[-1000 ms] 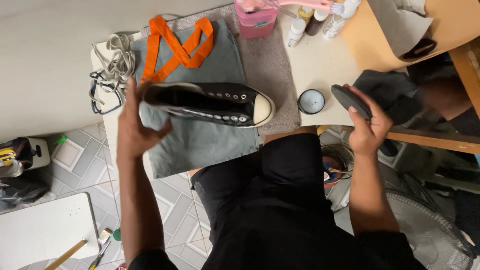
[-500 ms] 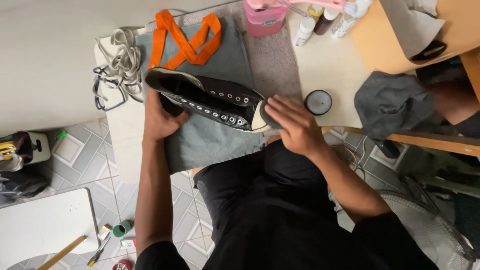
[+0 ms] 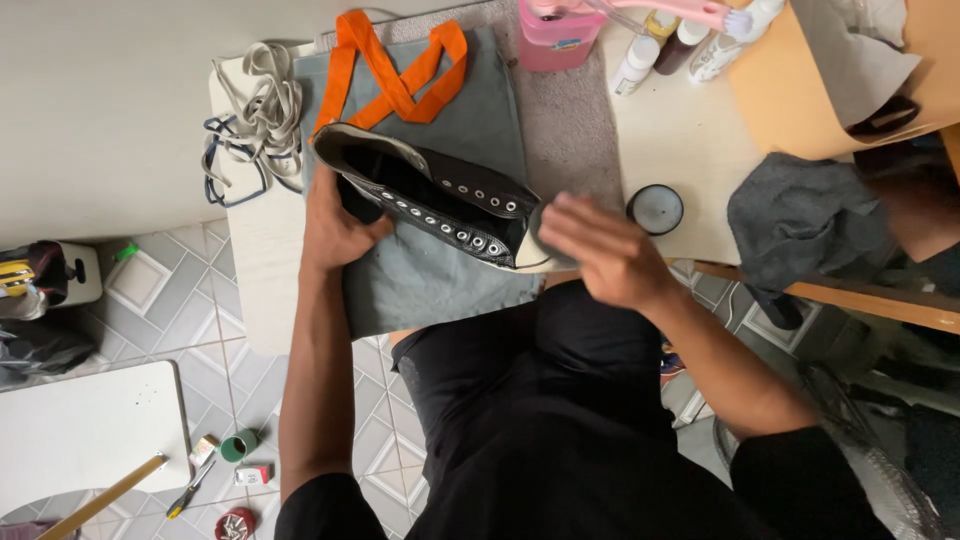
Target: The person scrubs a black high-top sneaker with a small black sponge, focusing on the upper fabric, the toe cap, and the white rubber sole. They rotate the shoe to clean different sides and the heel area.
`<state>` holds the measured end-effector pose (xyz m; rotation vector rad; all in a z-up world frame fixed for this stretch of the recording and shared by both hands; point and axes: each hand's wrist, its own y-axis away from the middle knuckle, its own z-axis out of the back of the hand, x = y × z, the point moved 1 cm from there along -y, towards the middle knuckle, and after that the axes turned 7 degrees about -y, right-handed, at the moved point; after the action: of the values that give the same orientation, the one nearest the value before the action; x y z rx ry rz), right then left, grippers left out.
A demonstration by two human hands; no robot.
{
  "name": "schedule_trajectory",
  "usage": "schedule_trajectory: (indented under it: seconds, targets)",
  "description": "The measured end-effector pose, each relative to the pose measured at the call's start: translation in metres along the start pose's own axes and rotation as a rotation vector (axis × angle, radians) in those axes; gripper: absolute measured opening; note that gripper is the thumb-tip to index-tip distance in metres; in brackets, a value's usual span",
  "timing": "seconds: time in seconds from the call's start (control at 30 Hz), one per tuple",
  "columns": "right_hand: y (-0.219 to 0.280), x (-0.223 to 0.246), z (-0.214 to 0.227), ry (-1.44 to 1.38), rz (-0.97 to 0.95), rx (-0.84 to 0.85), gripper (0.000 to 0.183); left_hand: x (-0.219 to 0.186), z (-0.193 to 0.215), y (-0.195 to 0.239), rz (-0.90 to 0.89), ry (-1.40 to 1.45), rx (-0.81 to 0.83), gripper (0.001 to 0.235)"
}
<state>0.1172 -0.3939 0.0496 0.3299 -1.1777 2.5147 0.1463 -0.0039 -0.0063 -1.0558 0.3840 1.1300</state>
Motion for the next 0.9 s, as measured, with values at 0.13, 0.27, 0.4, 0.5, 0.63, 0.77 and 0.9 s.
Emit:
schedule_trajectory:
  seconds: [0.13,0.27,0.4,0.5,0.63,0.77,0.9]
  targets:
    - [-0.001,0.03,-0.003,-0.034,0.061,-0.011,0.044,-0.006,0.001,-0.001,-0.009,-0.007,-0.01,0.105]
    - [0.018,0.015,-0.006,-0.062,0.026,-0.01,0.052,-0.002,0.001,0.001,-0.009,-0.01,-0.006,0.106]
    - [-0.008,0.064,-0.007,-0.069,0.11,0.008,0.044,-0.027,0.007,-0.01,0.034,-0.042,-0.009,0.108]
    - [-0.004,0.039,-0.003,0.001,0.116,-0.071,0.04,0.016,-0.002,0.005,0.039,-0.038,-0.012,0.11]
    - [0.015,0.036,-0.01,-0.064,-0.273,-0.137,0.045,0.027,-0.007,0.015,0.096,-0.008,-0.03,0.111]
    - [0.026,0.06,-0.022,-0.258,-0.32,-0.202,0.038,0.02,-0.002,0.006,0.081,0.001,0.005,0.103]
    - [0.053,0.038,-0.022,-0.349,-0.58,-0.349,0.037,0.004,-0.002,0.004,0.072,0.001,-0.021,0.1]
